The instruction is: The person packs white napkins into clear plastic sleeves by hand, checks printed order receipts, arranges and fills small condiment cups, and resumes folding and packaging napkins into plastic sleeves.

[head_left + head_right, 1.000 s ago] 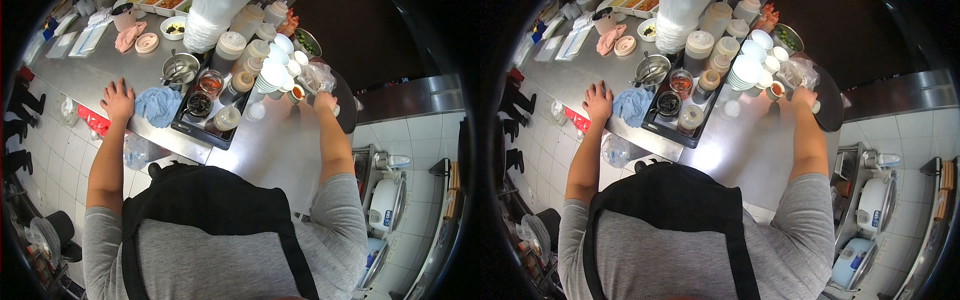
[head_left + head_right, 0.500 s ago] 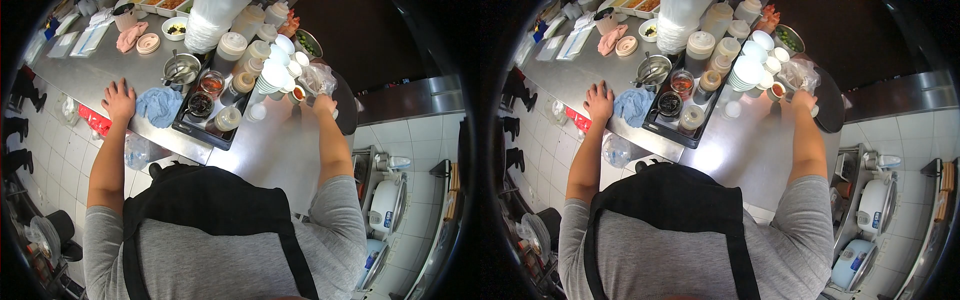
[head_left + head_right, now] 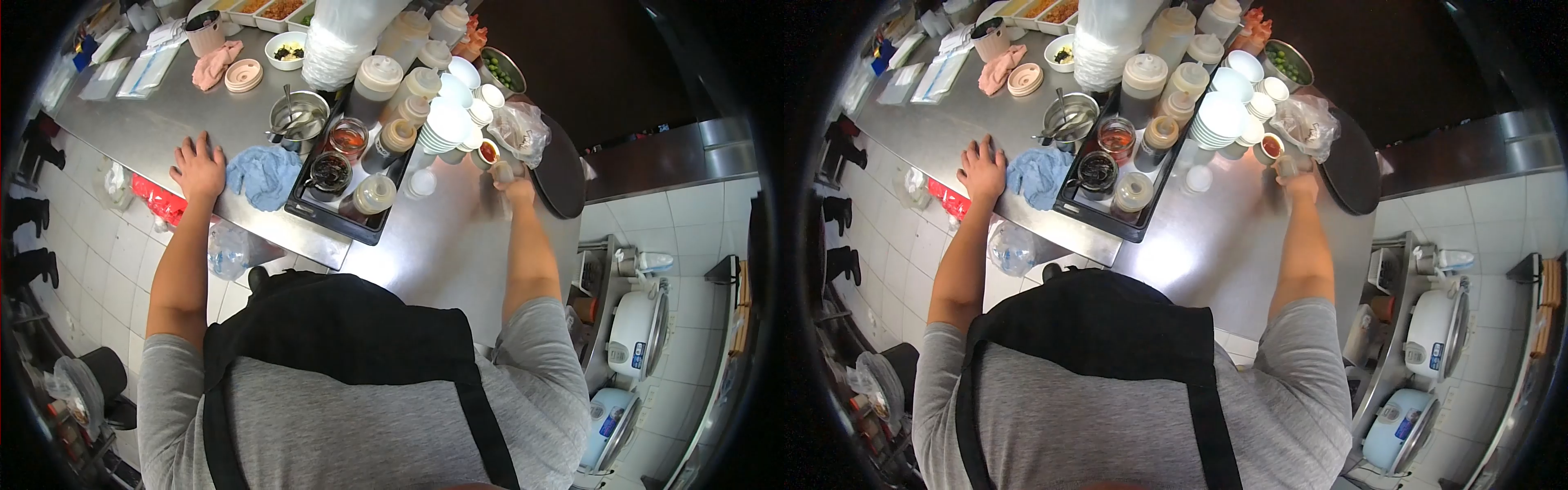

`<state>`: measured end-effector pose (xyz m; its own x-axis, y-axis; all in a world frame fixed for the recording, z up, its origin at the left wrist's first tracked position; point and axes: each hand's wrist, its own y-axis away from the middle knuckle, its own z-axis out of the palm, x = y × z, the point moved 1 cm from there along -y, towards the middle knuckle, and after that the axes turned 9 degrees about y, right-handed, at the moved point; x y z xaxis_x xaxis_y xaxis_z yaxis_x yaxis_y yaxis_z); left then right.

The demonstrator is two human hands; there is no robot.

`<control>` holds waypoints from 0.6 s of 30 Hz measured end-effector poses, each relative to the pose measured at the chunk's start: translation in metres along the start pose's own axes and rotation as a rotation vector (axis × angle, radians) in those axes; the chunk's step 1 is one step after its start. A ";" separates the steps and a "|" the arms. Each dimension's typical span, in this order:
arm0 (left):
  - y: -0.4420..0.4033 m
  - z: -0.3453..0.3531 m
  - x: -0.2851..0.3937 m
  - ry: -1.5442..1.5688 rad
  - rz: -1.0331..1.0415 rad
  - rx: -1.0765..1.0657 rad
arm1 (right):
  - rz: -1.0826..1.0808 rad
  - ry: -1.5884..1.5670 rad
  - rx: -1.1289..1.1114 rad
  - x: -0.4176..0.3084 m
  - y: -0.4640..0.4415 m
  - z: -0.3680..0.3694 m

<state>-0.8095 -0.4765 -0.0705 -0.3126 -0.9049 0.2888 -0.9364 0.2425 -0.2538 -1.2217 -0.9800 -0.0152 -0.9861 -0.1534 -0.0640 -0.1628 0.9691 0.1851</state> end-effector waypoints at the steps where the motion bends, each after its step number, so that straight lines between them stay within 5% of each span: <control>1: 0.000 0.000 0.000 -0.001 0.003 -0.001 | 0.000 -0.252 0.008 0.014 -0.020 0.023; 3: -0.001 0.000 0.001 0.013 0.010 -0.001 | -0.001 -0.751 0.023 0.034 -0.051 0.064; 6: -0.001 0.002 -0.001 0.026 0.012 0.001 | -0.062 -1.158 0.048 0.003 0.004 0.026; 10: 0.001 -0.002 -0.003 0.066 0.033 0.007 | -0.447 -1.389 0.045 -0.039 0.092 -0.022; 18: 0.007 -0.022 -0.018 0.444 0.138 0.020 | -0.676 -1.463 -0.172 -0.111 0.231 -0.039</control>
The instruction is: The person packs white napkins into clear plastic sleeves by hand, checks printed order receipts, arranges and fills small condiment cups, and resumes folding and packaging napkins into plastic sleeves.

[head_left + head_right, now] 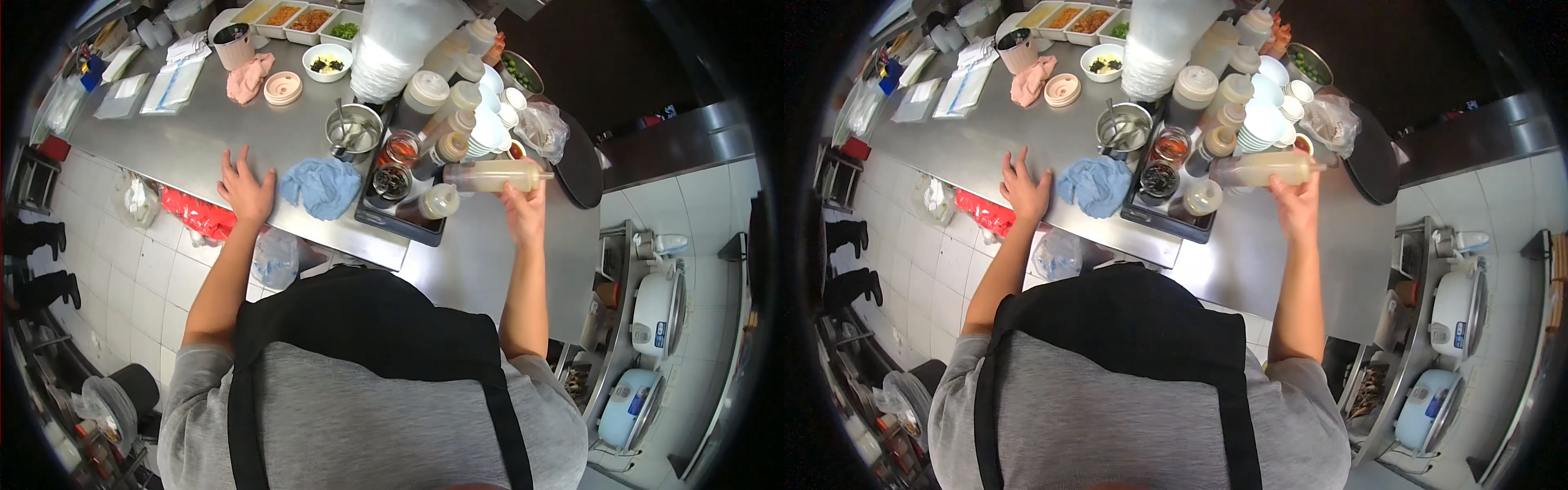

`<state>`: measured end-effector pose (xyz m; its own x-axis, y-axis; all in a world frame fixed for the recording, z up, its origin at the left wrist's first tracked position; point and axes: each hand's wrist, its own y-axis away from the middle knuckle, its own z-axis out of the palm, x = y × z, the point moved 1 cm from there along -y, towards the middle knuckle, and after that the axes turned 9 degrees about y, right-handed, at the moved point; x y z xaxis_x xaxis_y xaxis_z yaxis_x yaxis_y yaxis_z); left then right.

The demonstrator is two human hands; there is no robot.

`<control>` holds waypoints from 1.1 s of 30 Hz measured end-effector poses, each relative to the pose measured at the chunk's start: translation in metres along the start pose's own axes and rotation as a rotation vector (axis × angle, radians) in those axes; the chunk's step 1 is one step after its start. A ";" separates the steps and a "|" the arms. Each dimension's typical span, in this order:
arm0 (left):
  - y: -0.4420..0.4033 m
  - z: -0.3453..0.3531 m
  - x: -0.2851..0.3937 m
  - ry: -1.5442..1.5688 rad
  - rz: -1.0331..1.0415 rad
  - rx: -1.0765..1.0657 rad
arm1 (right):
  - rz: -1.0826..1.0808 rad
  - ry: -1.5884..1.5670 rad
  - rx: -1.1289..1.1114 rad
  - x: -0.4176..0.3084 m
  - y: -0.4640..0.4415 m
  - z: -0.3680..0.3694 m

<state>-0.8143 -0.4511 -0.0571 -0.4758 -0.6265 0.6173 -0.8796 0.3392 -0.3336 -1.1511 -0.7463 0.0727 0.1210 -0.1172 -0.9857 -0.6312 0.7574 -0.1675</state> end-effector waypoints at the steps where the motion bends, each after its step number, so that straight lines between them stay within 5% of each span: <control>1: 0.000 -0.007 0.002 0.055 -0.008 -0.027 | 0.015 0.038 -0.023 -0.002 0.004 0.011; 11: -0.048 -0.067 -0.062 0.353 0.259 -0.121 | 0.205 0.943 -0.238 -0.044 -0.012 0.085; 14: -0.067 -0.067 -0.086 0.329 0.299 -0.146 | 0.112 1.310 -0.291 -0.072 -0.030 0.089; 16: -0.075 -0.067 -0.091 0.274 0.342 -0.181 | 0.089 1.321 -0.152 -0.102 -0.043 0.120; 20: -0.079 -0.065 -0.081 0.161 0.421 -0.264 | -0.274 1.168 -0.335 -0.131 -0.096 0.236; 22: -0.080 -0.064 -0.083 0.155 0.429 -0.300 | -0.363 1.342 -0.432 -0.119 -0.139 0.289; 26: -0.084 -0.063 -0.085 0.185 0.411 -0.315 | -0.550 1.343 -0.274 -0.033 -0.263 0.348; 30: -0.086 -0.061 -0.092 0.198 0.436 -0.319 | -0.316 1.604 -0.108 0.073 -0.376 0.339; 33: -0.089 -0.060 -0.095 0.213 0.432 -0.315 | -0.273 1.872 -0.271 0.122 -0.408 0.329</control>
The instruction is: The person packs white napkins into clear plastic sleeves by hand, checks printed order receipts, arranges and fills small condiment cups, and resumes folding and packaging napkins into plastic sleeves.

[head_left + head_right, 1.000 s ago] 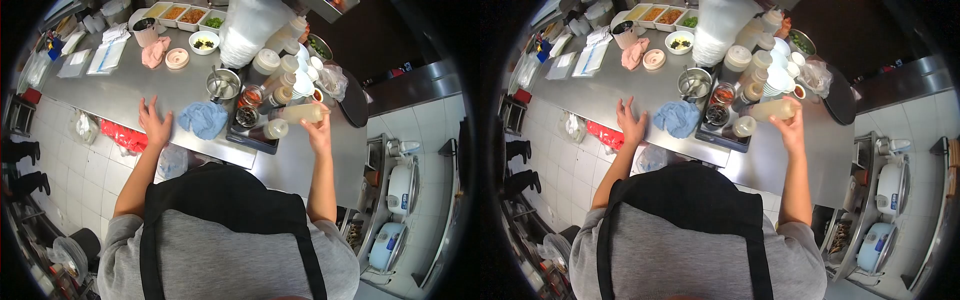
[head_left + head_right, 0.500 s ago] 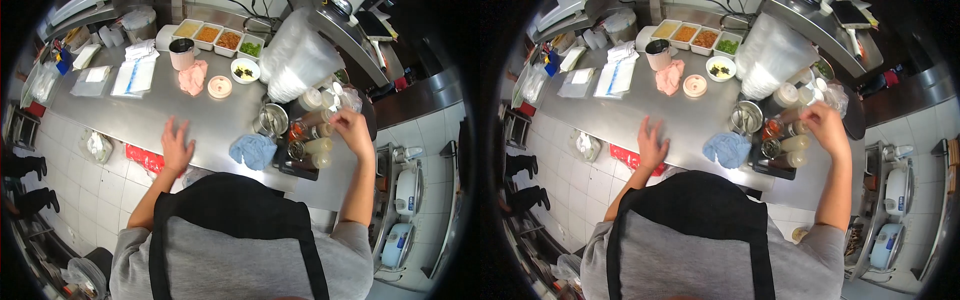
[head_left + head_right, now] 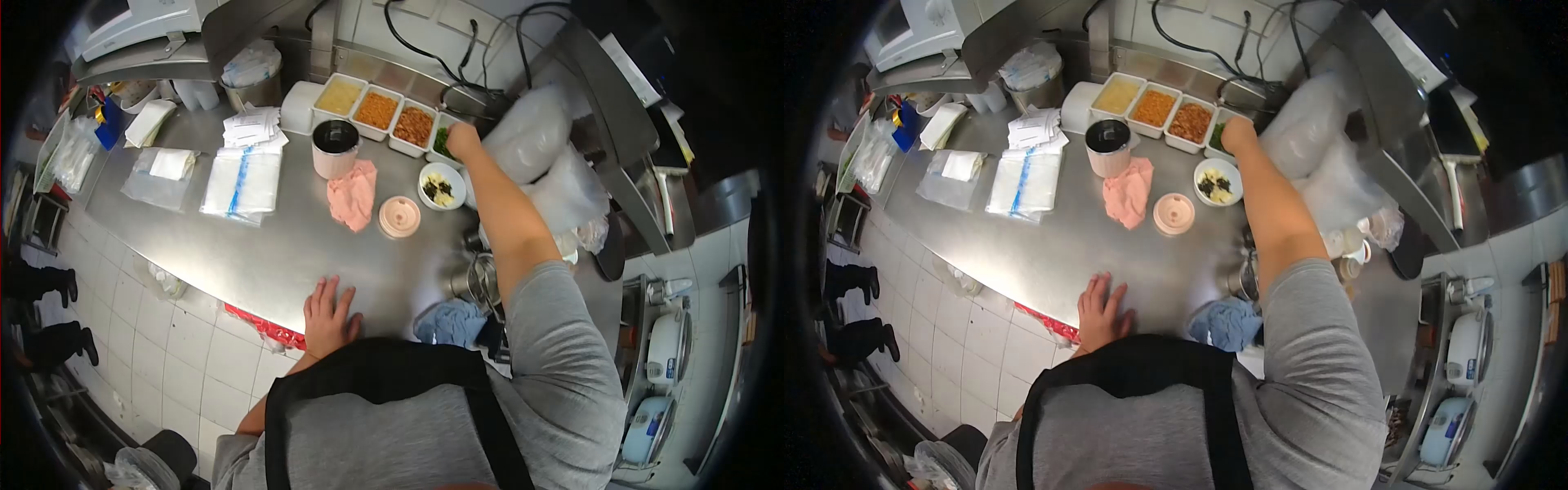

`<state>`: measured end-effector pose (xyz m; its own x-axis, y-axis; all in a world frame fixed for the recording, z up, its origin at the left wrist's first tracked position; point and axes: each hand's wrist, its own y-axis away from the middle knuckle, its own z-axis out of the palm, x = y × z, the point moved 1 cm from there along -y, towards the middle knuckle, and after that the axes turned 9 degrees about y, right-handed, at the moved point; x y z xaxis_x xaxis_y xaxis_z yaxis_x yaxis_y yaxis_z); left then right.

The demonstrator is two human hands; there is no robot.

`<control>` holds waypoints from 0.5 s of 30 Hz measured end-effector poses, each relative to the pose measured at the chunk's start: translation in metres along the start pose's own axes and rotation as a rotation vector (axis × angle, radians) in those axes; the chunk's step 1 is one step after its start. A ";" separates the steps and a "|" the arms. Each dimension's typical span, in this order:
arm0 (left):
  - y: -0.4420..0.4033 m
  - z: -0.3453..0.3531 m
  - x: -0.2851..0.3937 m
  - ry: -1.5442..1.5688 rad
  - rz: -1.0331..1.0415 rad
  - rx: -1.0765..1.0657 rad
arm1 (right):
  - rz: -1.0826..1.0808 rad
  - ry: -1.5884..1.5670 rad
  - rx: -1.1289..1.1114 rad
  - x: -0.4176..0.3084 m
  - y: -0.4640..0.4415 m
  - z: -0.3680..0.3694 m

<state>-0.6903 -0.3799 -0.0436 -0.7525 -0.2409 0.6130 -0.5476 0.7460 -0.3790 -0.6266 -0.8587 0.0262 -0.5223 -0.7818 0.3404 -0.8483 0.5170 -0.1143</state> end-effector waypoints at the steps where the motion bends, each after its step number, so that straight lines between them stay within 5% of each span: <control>1: 0.000 0.000 -0.002 0.006 -0.004 -0.002 | -0.024 0.033 -0.047 -0.003 -0.003 0.012; 7: -0.001 0.002 -0.004 -0.005 0.009 -0.015 | 0.145 -0.064 -0.208 -0.009 -0.013 0.033; 15: -0.003 -0.005 0.006 -0.023 0.007 -0.041 | 0.389 -0.425 0.274 0.017 0.004 -0.001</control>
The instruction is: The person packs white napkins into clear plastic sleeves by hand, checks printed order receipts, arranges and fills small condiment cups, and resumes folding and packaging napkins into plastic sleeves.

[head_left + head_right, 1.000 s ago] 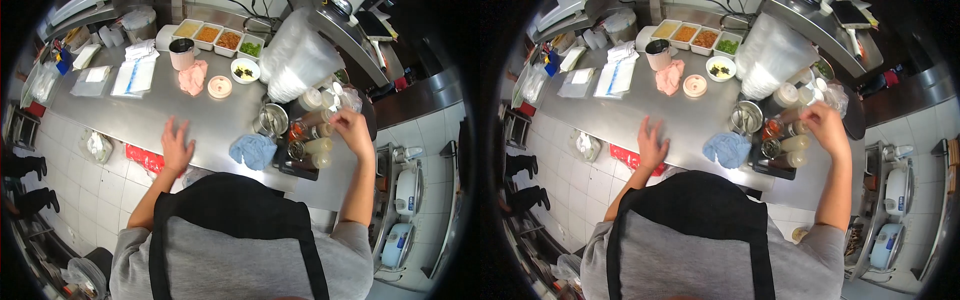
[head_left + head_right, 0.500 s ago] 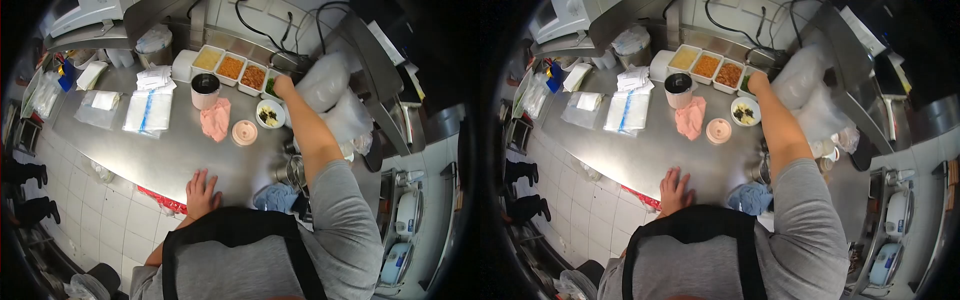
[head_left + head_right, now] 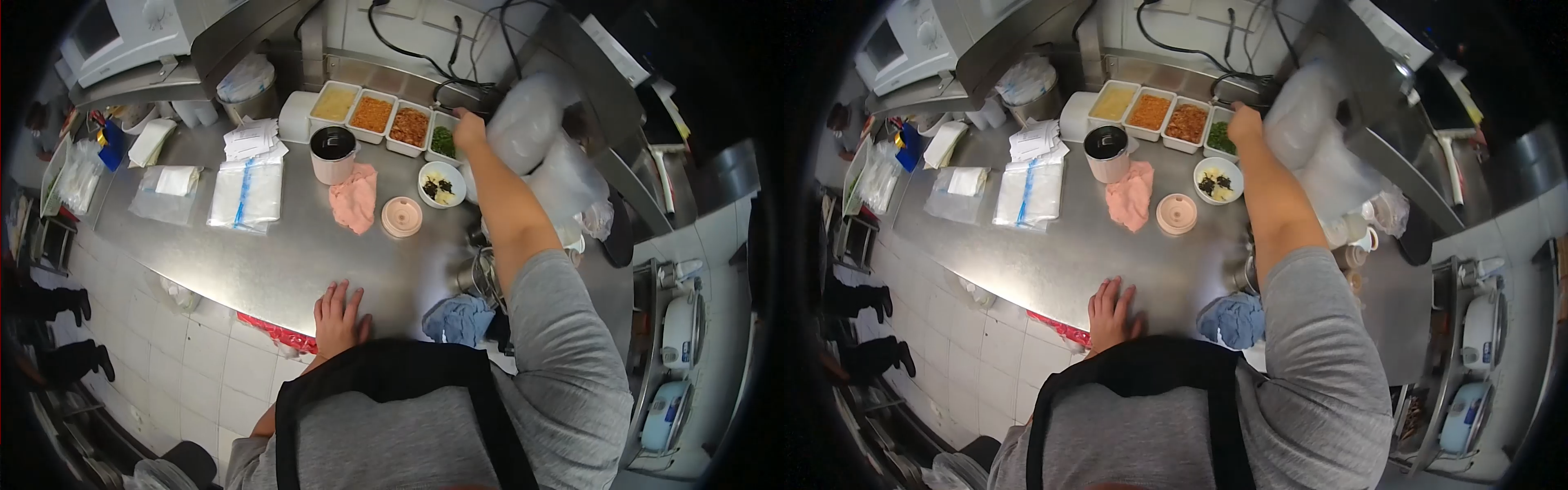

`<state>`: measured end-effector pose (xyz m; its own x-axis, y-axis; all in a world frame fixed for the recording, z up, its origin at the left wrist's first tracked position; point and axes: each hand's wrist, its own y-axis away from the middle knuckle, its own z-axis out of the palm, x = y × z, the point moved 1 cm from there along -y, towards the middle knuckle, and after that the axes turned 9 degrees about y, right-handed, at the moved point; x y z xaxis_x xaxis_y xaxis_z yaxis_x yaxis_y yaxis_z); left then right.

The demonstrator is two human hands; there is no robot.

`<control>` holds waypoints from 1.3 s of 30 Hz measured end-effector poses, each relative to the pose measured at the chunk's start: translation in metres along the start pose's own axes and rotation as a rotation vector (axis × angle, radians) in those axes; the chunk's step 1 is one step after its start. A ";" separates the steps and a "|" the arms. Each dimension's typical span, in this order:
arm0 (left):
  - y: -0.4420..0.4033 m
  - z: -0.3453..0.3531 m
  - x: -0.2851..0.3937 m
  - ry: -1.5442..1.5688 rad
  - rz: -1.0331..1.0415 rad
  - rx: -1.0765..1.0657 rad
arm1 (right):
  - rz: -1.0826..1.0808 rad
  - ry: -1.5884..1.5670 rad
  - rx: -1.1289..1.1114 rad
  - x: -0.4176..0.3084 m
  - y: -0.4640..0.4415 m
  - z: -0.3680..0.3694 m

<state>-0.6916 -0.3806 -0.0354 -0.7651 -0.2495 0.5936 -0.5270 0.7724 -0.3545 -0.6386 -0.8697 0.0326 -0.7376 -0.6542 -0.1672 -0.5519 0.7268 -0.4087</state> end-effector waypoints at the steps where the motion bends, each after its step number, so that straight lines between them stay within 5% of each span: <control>1: 0.001 0.001 0.000 0.000 0.011 0.009 | 0.016 -0.029 0.035 -0.002 0.001 -0.010; 2: 0.001 0.002 0.000 -0.001 0.024 0.017 | 0.034 -0.057 0.072 -0.004 0.001 -0.018; 4: 0.002 0.004 0.000 -0.024 0.016 0.021 | 0.351 -0.676 -0.166 -0.012 -0.002 -0.028; 7: 0.004 0.007 0.002 -0.035 0.043 0.017 | 0.318 -1.281 -0.315 -0.050 0.035 -0.078; 12: 0.004 0.007 0.008 -0.042 0.075 -0.005 | 0.080 -1.387 -0.804 -0.081 0.151 -0.183; 15: 0.006 0.008 0.010 -0.049 0.083 0.004 | -0.161 -1.471 -1.157 -0.051 0.225 -0.233; 17: 0.007 0.009 0.013 -0.058 0.074 0.007 | -0.123 -1.406 -1.264 -0.016 0.259 -0.277; 22: 0.011 0.018 0.017 -0.091 0.021 0.034 | 0.009 -1.452 -1.039 0.139 0.259 -0.322; 28: 0.033 0.038 0.072 -0.142 -0.147 0.113 | 0.385 -0.810 -0.356 0.362 0.198 -0.276; 31: 0.061 0.053 0.101 -0.184 -0.229 0.124 | 0.418 -0.105 -0.235 0.468 0.171 -0.189; 39: 0.176 0.062 0.125 -0.218 -0.505 0.107 | -0.071 0.547 -0.348 0.527 0.158 -0.076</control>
<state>-0.9027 -0.3119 -0.0681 -0.4608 -0.6969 0.5496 -0.8737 0.4650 -0.1429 -1.1441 -1.0842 -0.0522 -0.7355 -0.5691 0.3676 -0.6328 0.7709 -0.0725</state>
